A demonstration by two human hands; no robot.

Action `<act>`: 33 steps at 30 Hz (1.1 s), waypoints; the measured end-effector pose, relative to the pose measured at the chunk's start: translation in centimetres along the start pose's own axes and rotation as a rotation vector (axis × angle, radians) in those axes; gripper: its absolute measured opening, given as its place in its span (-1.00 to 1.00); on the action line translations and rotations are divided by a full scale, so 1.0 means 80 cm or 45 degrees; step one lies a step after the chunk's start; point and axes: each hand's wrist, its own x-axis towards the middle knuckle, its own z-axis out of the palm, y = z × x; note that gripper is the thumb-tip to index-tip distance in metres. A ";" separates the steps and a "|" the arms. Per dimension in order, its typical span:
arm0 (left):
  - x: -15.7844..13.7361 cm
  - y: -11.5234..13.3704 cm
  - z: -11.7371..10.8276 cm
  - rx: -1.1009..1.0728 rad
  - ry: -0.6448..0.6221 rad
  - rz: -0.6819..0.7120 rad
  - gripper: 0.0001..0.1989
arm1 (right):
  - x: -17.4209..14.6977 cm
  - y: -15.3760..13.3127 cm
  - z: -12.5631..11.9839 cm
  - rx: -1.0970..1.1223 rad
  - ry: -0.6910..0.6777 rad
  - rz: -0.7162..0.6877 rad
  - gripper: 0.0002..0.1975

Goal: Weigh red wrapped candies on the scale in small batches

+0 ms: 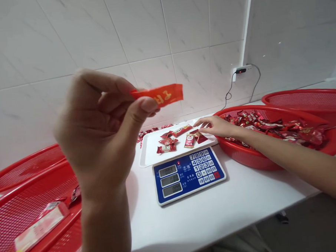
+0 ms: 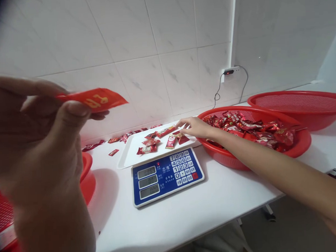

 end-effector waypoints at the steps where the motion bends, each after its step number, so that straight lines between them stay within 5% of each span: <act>1: -0.002 0.004 0.001 0.041 -0.010 -0.007 -0.74 | 0.000 0.001 0.000 -0.007 0.016 -0.006 -0.70; 8: -0.004 -0.002 0.002 0.281 -0.182 -0.117 -0.77 | 0.004 0.002 -0.003 0.088 0.082 -0.226 -0.77; 15: -0.016 -0.036 0.020 0.282 -0.402 -0.305 -0.81 | -0.018 -0.060 -0.029 0.582 -0.021 -0.475 -0.45; 19: -0.024 -0.035 0.032 0.187 -0.477 -0.396 -0.81 | -0.035 -0.086 -0.024 0.610 0.113 -0.512 -0.53; 23: -0.023 -0.035 0.031 0.126 -0.560 -0.476 -0.85 | -0.046 -0.075 -0.034 0.589 0.170 -0.452 -0.58; 27: -0.028 -0.083 0.023 0.442 -0.698 -0.639 -0.66 | -0.057 -0.034 -0.078 0.170 0.384 -0.207 -0.68; 29: -0.038 -0.123 0.019 0.744 -0.924 -0.783 -0.43 | -0.062 -0.011 -0.098 -0.241 0.466 0.003 -0.75; 33: -0.069 -0.186 0.011 0.901 -1.190 -0.989 0.05 | -0.071 0.018 -0.108 -0.953 0.468 0.401 -0.87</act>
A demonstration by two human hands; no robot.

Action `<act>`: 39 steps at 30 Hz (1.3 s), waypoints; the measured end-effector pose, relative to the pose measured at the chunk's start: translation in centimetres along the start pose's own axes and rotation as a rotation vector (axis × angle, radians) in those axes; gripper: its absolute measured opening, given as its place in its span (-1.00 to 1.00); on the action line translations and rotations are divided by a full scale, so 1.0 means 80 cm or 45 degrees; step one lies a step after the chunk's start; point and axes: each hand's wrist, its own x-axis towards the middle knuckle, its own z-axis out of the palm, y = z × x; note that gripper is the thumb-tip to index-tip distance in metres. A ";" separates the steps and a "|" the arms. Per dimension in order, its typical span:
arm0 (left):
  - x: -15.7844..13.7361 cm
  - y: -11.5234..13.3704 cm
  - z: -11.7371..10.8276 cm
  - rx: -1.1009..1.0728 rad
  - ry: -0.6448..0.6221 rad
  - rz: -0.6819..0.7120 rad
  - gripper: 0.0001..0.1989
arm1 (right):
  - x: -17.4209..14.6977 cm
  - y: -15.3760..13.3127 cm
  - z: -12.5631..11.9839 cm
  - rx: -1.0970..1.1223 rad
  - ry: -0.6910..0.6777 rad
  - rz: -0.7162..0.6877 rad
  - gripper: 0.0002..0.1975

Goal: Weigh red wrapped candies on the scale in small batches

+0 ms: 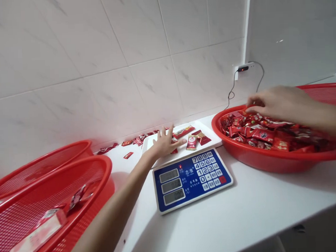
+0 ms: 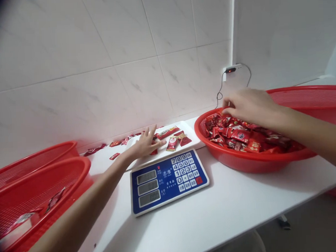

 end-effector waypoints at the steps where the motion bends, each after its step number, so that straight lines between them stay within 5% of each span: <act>1: 0.003 -0.007 0.006 0.014 -0.038 -0.016 0.07 | -0.002 0.001 0.004 -0.093 -0.019 0.022 -0.88; 5: 0.010 -0.008 0.013 0.075 -0.149 -0.006 0.04 | -0.008 -0.010 0.017 -0.197 -0.125 -0.012 -0.88; 10: 0.034 0.011 0.014 0.129 -0.224 0.071 0.05 | -0.007 -0.059 0.020 0.180 -0.187 -0.360 -0.73; 17: 0.043 0.020 0.023 0.110 -0.263 0.365 -0.57 | 0.008 -0.136 0.048 0.295 -0.616 -0.537 -0.55; 22: 0.009 0.019 0.015 -0.025 -0.160 0.393 -0.46 | 0.023 -0.146 0.083 0.443 -0.607 -0.627 -0.63; 28: -0.008 0.016 0.014 -0.070 -0.088 0.394 -0.05 | 0.032 -0.175 0.083 0.734 -0.712 -0.507 -0.33; 34: 0.003 0.013 0.019 0.045 -0.041 0.501 -0.36 | 0.044 -0.157 0.074 1.033 -1.052 -0.623 -0.57; 36: 0.003 0.012 0.019 0.122 -0.024 0.490 -0.51 | 0.049 -0.142 0.073 0.978 -0.963 -0.559 -0.59; 39: 0.000 0.008 0.019 0.235 0.017 0.486 -0.63 | 0.054 -0.119 0.076 0.824 -0.541 -0.502 -0.58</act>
